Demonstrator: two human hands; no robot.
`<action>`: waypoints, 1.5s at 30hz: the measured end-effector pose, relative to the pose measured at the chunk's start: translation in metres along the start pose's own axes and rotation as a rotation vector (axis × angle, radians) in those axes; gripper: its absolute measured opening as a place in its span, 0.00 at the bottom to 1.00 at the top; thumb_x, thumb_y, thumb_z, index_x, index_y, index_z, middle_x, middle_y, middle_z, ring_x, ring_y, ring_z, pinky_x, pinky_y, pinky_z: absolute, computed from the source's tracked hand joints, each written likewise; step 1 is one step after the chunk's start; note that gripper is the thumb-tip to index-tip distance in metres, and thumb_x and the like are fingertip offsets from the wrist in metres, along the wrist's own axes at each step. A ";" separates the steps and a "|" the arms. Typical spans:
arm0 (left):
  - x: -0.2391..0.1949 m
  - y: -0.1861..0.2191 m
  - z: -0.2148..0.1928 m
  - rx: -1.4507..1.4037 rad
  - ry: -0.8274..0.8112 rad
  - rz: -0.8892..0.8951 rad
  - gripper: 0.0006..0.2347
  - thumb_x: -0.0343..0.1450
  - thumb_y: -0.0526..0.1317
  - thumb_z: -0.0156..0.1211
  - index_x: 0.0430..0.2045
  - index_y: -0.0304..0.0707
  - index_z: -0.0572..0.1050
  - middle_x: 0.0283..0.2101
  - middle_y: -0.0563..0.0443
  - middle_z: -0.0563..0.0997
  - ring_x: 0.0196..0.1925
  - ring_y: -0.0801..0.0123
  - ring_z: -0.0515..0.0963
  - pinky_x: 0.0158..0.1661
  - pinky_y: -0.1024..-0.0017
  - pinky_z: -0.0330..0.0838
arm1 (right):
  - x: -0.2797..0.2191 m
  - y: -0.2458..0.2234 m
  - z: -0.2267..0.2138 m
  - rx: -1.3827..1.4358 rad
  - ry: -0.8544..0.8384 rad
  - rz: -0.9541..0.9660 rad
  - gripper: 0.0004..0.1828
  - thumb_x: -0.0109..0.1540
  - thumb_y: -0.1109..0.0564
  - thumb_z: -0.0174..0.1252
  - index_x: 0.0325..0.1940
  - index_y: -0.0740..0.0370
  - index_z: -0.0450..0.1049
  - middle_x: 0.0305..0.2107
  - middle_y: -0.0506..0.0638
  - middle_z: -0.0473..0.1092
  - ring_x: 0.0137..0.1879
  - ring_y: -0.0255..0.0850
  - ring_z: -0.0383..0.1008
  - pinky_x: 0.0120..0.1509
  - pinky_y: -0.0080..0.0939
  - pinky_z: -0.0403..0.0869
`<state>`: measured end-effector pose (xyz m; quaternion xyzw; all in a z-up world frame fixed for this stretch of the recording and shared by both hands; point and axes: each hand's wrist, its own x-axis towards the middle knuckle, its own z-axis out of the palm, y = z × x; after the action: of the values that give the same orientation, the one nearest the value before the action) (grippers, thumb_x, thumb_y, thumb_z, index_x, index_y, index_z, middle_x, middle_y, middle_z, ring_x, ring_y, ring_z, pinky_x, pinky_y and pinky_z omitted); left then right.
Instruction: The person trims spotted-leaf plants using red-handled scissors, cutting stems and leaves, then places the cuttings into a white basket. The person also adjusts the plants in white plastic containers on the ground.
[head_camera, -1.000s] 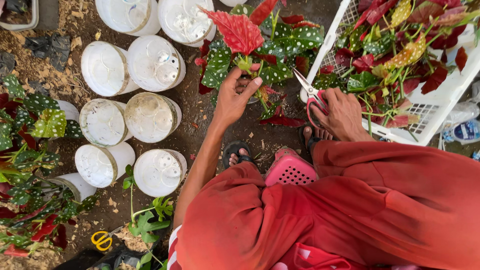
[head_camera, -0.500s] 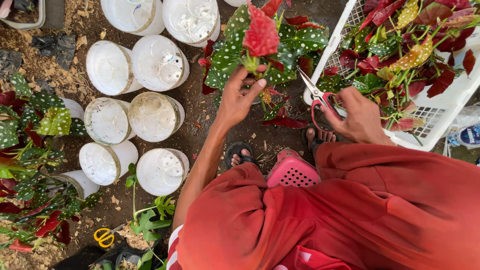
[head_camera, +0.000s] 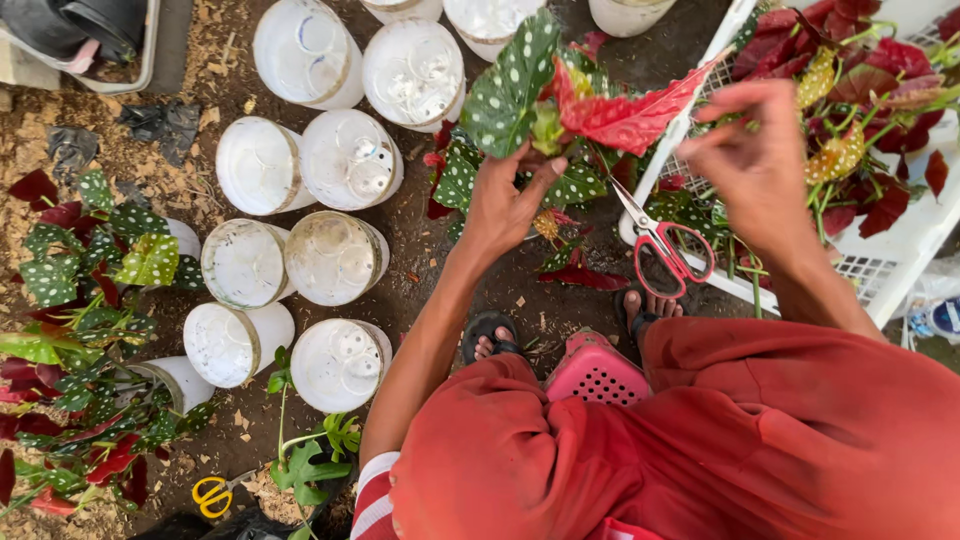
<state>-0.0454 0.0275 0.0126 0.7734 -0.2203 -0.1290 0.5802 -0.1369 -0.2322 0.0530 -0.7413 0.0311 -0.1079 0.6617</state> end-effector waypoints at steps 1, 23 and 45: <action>-0.001 -0.003 -0.002 0.040 -0.031 -0.028 0.15 0.75 0.44 0.62 0.47 0.29 0.76 0.40 0.38 0.86 0.43 0.56 0.87 0.48 0.58 0.77 | 0.000 -0.005 -0.006 0.021 0.052 -0.075 0.22 0.71 0.60 0.67 0.61 0.62 0.61 0.53 0.50 0.64 0.52 0.32 0.69 0.59 0.33 0.76; -0.030 -0.032 0.017 0.046 -0.067 0.117 0.17 0.70 0.40 0.68 0.49 0.30 0.74 0.48 0.40 0.83 0.51 0.53 0.84 0.52 0.59 0.77 | 0.018 0.000 0.034 -0.051 -0.312 0.393 0.39 0.58 0.61 0.70 0.66 0.58 0.55 0.51 0.56 0.72 0.55 0.42 0.71 0.57 0.42 0.70; -0.057 -0.146 0.027 0.966 0.177 0.285 0.15 0.71 0.60 0.70 0.35 0.53 0.79 0.77 0.53 0.55 0.78 0.61 0.51 0.73 0.54 0.39 | -0.031 0.025 0.038 -0.137 -0.729 0.520 0.34 0.57 0.66 0.65 0.62 0.58 0.55 0.44 0.54 0.74 0.50 0.36 0.72 0.54 0.39 0.72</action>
<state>-0.0789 0.0664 -0.1378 0.9236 -0.3079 0.1341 0.1848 -0.1571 -0.1925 0.0206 -0.7407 -0.0117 0.3320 0.5840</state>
